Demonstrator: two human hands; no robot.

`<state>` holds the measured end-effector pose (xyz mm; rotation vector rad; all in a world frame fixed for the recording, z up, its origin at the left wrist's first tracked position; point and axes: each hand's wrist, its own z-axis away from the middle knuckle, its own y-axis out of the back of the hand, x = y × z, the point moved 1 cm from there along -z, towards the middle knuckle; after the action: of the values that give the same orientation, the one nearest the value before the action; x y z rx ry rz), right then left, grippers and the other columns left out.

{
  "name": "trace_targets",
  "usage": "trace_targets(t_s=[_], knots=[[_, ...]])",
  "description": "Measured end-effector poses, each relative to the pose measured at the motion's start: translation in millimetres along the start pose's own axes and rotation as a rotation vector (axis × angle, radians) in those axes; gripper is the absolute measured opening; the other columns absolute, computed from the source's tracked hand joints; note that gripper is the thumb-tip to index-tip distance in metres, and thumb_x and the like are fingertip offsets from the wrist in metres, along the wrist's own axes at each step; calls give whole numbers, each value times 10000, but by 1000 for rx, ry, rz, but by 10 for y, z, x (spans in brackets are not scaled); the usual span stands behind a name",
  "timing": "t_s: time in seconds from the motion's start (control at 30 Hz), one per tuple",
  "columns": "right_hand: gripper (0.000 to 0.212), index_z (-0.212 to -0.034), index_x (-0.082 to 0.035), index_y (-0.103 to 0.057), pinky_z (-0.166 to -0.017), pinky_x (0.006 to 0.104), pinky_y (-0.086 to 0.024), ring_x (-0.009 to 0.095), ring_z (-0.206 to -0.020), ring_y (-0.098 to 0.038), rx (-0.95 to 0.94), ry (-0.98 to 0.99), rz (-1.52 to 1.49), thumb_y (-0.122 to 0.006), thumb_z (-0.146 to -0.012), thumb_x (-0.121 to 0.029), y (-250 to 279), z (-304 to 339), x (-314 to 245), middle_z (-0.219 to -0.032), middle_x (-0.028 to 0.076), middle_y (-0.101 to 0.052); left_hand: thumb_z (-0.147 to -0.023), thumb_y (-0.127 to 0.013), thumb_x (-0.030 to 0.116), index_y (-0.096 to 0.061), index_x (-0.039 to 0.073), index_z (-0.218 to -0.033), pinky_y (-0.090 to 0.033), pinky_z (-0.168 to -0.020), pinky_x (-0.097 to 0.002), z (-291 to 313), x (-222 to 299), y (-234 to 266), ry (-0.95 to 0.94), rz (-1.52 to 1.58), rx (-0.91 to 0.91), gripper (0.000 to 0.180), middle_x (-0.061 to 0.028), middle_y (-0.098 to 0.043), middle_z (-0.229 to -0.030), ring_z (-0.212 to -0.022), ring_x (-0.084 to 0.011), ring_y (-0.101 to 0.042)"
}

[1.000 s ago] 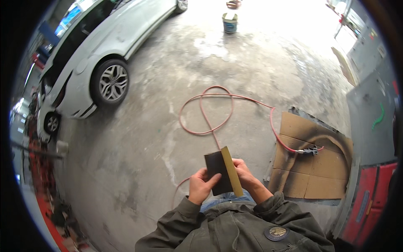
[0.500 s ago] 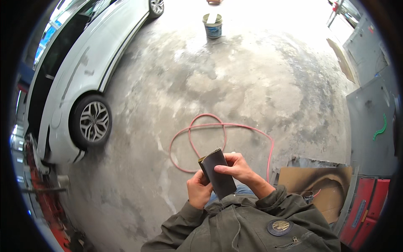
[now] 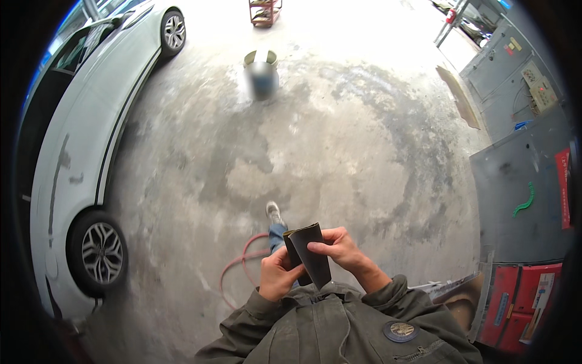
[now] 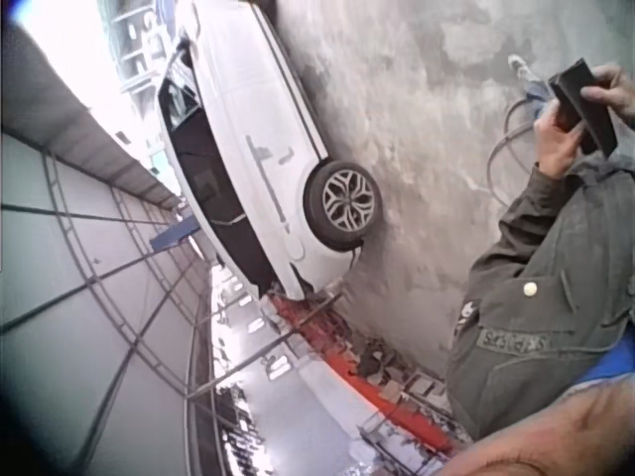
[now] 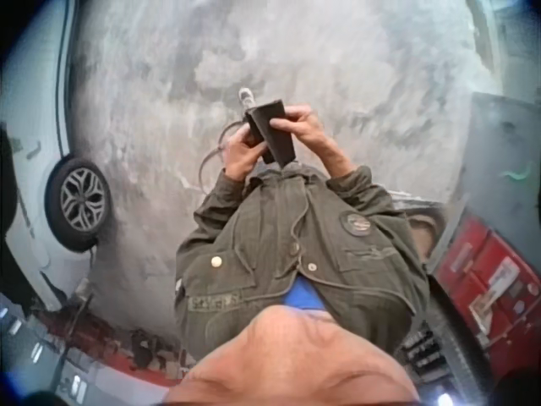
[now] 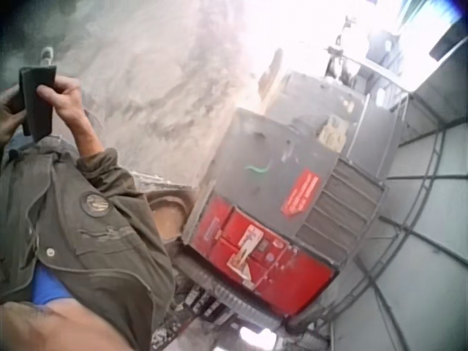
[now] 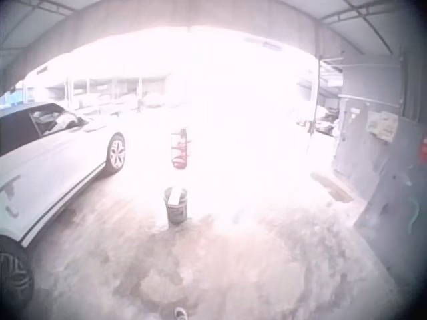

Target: The person retrieves two sanding sponges from a box and proceeds to sand them against a wet sanding block placed over a bucket. The person repeatedly rubs the sponges on the block, occasionally dipping them in the water.

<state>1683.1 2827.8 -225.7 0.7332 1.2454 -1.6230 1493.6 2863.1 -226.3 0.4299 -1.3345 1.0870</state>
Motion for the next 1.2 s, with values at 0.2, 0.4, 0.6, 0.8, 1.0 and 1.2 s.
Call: trace_targets(t_s=[0.2,0.4,0.6,0.8,1.0,1.2], knots=[[242,-1122,28,-718,-815,261,-535,93,-910,-655,209,47,4,-691,-959,-150,535,-1364,-783,-997,36,-732,-867,-747,-20,-611,-47,-1222,-561,-823,-271,-1975,563,273,46,-70,-217,381,-60,-715,-1071,-961,-103,-667],[231,-1108,30,-727,-804,258,-542,99,-893,-660,304,102,-72,-707,-948,-135,855,-2476,-1440,-977,42,-735,-875,-745,-23,-607,-48,-1239,-565,-823,-282,-3375,1185,492,163,-223,-324,390,-63,-702,-1098,-966,-121,-671],[223,-1096,40,-731,-793,258,-543,100,-878,-666,250,93,-69,-724,-927,-105,1387,-3655,-2020,-961,51,-739,-886,-753,37,-637,-51,-1190,-564,-841,-278,-4615,1491,611,140,-120,-269,337,-77,-730,-1055,-958,-108,-677],[224,-1111,37,-723,-797,255,-539,90,-885,-656,212,154,57,-713,-928,-92,2099,-5131,-2687,-977,44,-737,-993,-638,94,-459,-52,-1437,-530,-988,-357,-6059,2056,812,193,190,-192,500,-151,-652,-1261,-1131,-195,-640],[211,-1070,50,-727,-760,251,-548,86,-859,-654,114,115,76,-715,-928,-106,2620,-6349,-3593,-956,47,-733,-964,-687,122,-594,-68,-1302,-596,-833,-323,-7379,2526,668,190,48,116,398,-121,-720,-1100,-950,-165,-704],[218,-1053,50,-727,-728,246,-548,84,-831,-652,109,35,59,-717,-933,-131,3112,-7138,-4199,-931,41,-729,-958,-680,88,-632,-87,-1224,-617,-797,-340,-8408,2817,557,215,183,127,322,-161,-730,-1060,-902,-204,-729]])
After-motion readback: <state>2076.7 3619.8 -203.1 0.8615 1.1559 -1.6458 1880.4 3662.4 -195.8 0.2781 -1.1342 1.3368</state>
